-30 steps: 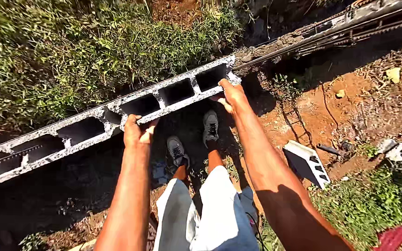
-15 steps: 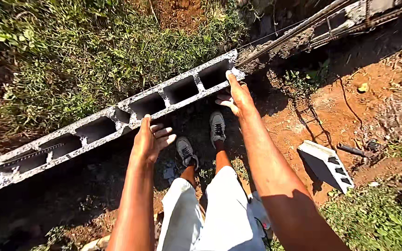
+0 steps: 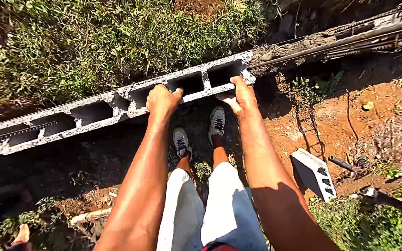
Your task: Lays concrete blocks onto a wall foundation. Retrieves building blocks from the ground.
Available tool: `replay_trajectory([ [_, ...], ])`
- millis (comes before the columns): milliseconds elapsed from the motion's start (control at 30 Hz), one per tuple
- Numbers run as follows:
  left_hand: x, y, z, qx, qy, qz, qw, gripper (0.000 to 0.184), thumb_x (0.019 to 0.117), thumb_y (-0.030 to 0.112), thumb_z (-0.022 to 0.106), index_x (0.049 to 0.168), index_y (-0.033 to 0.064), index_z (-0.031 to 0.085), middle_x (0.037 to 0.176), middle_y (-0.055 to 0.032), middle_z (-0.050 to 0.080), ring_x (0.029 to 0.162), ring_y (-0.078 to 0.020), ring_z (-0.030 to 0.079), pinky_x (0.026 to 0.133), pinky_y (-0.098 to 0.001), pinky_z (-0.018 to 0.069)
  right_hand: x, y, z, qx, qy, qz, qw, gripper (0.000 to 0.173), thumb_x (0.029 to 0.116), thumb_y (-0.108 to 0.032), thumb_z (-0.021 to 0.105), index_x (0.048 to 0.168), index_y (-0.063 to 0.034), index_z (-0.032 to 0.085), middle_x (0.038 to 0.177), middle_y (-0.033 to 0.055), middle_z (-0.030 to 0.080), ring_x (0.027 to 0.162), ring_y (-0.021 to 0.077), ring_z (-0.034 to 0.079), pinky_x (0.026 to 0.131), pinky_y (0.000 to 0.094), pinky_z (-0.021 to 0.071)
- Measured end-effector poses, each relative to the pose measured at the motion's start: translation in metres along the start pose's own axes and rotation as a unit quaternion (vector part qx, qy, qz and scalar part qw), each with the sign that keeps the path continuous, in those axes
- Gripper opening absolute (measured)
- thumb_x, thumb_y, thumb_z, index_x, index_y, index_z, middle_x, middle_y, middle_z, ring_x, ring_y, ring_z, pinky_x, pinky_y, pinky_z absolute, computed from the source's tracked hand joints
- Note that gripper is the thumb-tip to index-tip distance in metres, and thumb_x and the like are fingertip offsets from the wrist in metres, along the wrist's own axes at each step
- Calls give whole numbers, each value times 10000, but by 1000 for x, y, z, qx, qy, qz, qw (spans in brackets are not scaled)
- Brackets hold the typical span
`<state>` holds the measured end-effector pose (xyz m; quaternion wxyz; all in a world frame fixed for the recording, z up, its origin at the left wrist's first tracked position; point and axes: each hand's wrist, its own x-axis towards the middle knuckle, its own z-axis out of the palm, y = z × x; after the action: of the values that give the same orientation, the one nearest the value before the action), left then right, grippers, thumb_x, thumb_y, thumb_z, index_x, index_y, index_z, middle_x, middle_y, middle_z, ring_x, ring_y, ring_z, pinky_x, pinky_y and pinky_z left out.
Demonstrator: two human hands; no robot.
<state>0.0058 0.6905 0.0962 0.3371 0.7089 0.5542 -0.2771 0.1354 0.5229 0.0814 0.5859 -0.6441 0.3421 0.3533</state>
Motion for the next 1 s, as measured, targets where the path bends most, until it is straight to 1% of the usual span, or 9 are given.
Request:
replay_trajectory([
  [100,1,1,3,7,2,-9,1000,473,929,356,686,1014,-107,643,1102,-362,639,1106,-535,614,880,-738,456,-3,-5,-2,8,-1,7,1000,581,990,-134,606,1495,-36,334,1321,247,557,1101,370,654,831,544,611],
  [167,-5,0,3,7,13,-1,1000,457,934,347,679,997,-103,640,1078,-358,643,1085,-536,621,871,-733,463,-7,-8,-4,8,-6,2,1000,592,986,-125,608,1500,-37,327,1358,239,530,1126,359,637,833,535,607],
  [433,-58,-30,46,-9,60,8,998,443,937,386,674,852,-45,617,881,-296,648,891,-497,648,748,-701,481,-25,2,-48,14,-45,-20,999,443,993,-62,580,1406,-24,423,1155,215,615,922,320,703,720,497,637],
  [567,-52,-55,55,12,88,50,995,618,900,466,701,1057,-128,629,1078,-365,643,1090,-529,616,926,-718,450,-32,23,-51,26,-64,-29,997,528,982,-152,601,1461,-74,393,1229,217,606,1011,339,680,772,540,608],
  [633,-44,-52,66,12,67,84,994,694,910,456,675,1280,-122,577,1269,-339,612,1253,-453,574,1065,-626,428,-15,24,-60,12,-45,-50,998,532,963,-150,642,1438,-35,431,1239,241,613,1053,346,664,802,557,592],
  [700,-50,-38,66,8,56,95,994,660,937,393,658,1328,-127,546,1313,-333,594,1272,-422,569,1077,-587,429,-12,10,-69,-24,-45,-61,997,532,978,-168,663,1438,3,456,1254,274,613,1084,374,654,837,573,575],
  [833,-73,-23,44,11,71,49,996,600,939,387,704,1197,-140,583,1145,-345,634,1101,-467,623,945,-653,468,-18,-2,-51,-76,-48,-60,994,563,966,-225,680,1422,3,444,1222,267,620,1028,374,686,786,571,610],
  [933,-73,-38,44,-8,76,58,995,553,919,418,719,1109,-93,628,1012,-265,667,970,-390,655,871,-615,498,-32,-6,-48,-102,-22,-81,991,661,928,-236,716,1457,-12,390,1222,257,618,1029,373,689,775,579,612],
  [1000,-75,-57,42,-44,85,75,993,542,905,404,731,1122,-83,630,1000,-226,665,942,-322,652,862,-561,507,-50,-1,-45,-119,-9,-103,988,782,908,-245,720,1534,-49,294,1195,238,646,1020,348,697,786,562,606],
])
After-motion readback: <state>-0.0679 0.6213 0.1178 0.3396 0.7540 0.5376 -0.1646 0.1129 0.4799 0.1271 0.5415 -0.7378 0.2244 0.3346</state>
